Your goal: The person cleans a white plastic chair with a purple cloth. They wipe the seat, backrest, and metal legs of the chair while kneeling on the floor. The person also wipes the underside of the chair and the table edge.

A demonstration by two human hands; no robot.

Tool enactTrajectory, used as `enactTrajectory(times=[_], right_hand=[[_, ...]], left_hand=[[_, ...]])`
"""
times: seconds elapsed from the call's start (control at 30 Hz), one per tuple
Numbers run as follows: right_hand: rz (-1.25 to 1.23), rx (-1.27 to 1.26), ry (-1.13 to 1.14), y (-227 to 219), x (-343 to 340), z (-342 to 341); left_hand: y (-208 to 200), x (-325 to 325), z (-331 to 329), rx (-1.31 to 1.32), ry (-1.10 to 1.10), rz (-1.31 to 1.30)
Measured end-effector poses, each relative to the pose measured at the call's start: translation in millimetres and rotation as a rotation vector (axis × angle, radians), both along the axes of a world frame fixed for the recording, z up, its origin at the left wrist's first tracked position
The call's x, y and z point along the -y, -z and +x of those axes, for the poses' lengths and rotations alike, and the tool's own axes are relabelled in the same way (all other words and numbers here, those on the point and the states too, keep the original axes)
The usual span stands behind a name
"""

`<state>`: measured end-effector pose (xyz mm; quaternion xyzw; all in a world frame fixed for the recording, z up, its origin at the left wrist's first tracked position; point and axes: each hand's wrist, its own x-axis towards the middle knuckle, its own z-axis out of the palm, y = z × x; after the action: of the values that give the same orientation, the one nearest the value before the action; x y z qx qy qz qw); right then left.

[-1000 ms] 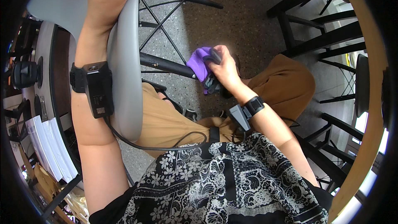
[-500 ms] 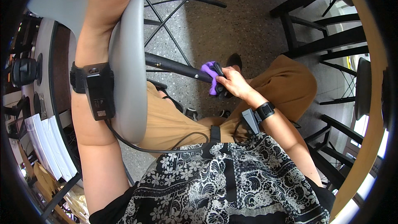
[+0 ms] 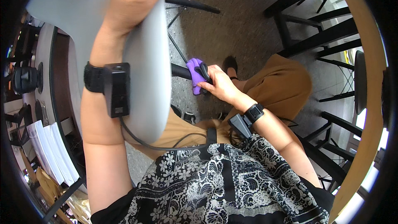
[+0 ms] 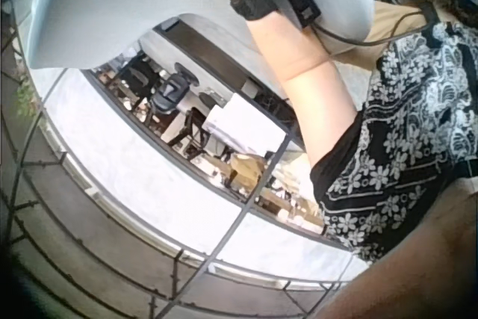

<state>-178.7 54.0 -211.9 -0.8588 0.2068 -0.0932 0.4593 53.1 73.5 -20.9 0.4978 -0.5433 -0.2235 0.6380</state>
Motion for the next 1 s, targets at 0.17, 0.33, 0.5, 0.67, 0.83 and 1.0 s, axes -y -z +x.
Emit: enactTrajectory(times=[0.17, 0.33, 0.5, 0.67, 0.83, 1.0], right_hand=[[0.228, -0.107, 0.13, 17, 11, -37], [0.979, 0.007, 0.027, -80, -15, -35], [0.758, 0.063, -0.347, -138, -48, -6], [0.857, 0.108, -0.14, -134, -62, 6], [0.908, 0.239, -0.124, -130, -60, 5], [0.873, 0.329, -0.156, -130, -43, -1]], left_hand=[[12, 19, -16, 0.112, 0.043, 0.016], [23, 24, -8, 0.116, 0.156, 0.006], [19, 32, -25, 0.203, 0.07, -0.005], [15, 36, -30, 0.111, 0.101, 0.001], [12, 28, -16, 0.153, -0.031, -0.064], [-9, -33, 62, 0.175, -0.271, -0.066]])
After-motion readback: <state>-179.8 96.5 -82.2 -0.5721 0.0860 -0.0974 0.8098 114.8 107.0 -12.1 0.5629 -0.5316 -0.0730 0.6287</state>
